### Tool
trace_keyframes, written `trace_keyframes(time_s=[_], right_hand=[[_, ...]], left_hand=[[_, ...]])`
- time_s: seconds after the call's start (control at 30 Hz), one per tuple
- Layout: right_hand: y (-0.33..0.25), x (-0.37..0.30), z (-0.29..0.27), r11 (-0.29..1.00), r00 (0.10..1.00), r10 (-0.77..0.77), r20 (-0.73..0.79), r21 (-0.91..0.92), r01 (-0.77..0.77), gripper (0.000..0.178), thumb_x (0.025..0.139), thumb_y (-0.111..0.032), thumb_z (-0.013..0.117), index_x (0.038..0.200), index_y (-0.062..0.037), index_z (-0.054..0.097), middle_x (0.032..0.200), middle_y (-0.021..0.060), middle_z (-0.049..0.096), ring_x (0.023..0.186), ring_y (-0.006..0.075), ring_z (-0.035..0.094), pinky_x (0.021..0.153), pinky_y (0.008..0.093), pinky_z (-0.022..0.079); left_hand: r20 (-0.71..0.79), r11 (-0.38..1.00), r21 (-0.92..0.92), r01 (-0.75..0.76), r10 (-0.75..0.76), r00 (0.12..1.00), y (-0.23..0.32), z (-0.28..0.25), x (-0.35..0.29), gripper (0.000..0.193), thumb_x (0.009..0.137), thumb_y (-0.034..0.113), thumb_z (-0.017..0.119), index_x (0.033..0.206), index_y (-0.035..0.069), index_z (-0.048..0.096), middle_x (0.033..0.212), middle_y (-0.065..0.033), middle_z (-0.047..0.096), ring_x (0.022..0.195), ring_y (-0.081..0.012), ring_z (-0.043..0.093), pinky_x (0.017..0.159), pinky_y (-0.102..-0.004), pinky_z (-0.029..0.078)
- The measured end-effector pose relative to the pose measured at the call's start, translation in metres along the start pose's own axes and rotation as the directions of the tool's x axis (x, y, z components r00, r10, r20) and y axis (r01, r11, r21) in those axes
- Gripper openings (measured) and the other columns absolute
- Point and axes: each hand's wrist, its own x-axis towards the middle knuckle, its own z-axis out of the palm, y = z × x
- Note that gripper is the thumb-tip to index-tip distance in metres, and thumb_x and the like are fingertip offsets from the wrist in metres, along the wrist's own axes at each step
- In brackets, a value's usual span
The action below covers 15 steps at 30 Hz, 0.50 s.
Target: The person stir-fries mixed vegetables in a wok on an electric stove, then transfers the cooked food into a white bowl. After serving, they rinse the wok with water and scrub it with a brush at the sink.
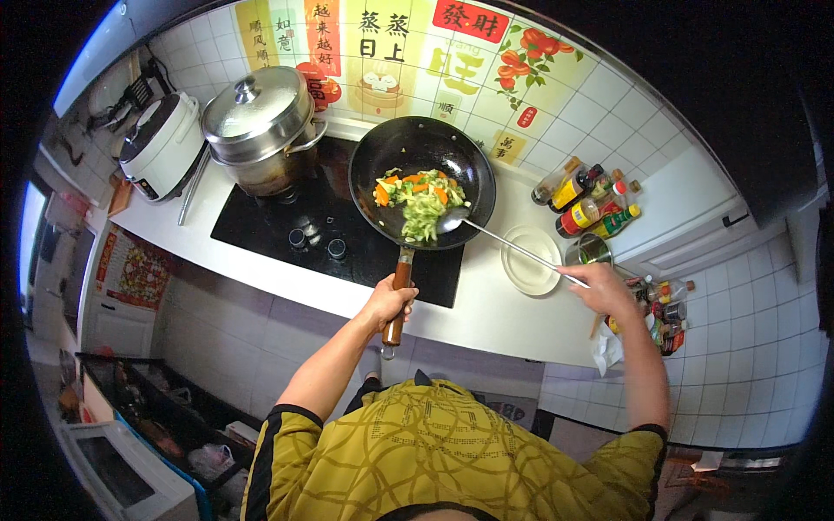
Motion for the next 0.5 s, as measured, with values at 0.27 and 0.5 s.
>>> trace_keyframes(time_s=[0.27, 0.5], right_hand=[[0.02, 0.031, 0.072, 0.852, 0.994, 0.106, 0.018, 0.515, -0.1, 0.038, 0.081, -0.008, 0.056, 0.119, -0.0159, 0.054, 0.06, 0.0003, 0.051, 0.049, 0.0071, 0.044, 0.046, 0.0228, 0.039], [0.011, 0.038, 0.113, 0.563, 0.94, 0.34, 0.024, 0.795, -0.224, 0.042, 0.087, -0.01, 0.049, 0.128, -0.0146, 0.043, 0.056, -0.0038, 0.042, 0.037, 0.0041, 0.033, 0.031, 0.0207, 0.028]], left_hand=[[0.007, 1.0, -0.025, -0.013, 0.013, 1.0, 0.0, -0.006, 0.001, 0.019, 0.079, 0.007, 0.056, 0.092, 0.006, 0.043, 0.061, -0.0005, 0.046, 0.047, -0.0089, 0.045, 0.04, -0.0259, 0.044], [0.013, 1.0, -0.015, -0.008, 0.008, 1.0, 0.0, -0.003, 0.004, 0.019, 0.079, 0.007, 0.056, 0.093, 0.006, 0.044, 0.061, -0.0003, 0.046, 0.047, -0.0085, 0.045, 0.041, -0.0256, 0.044]])
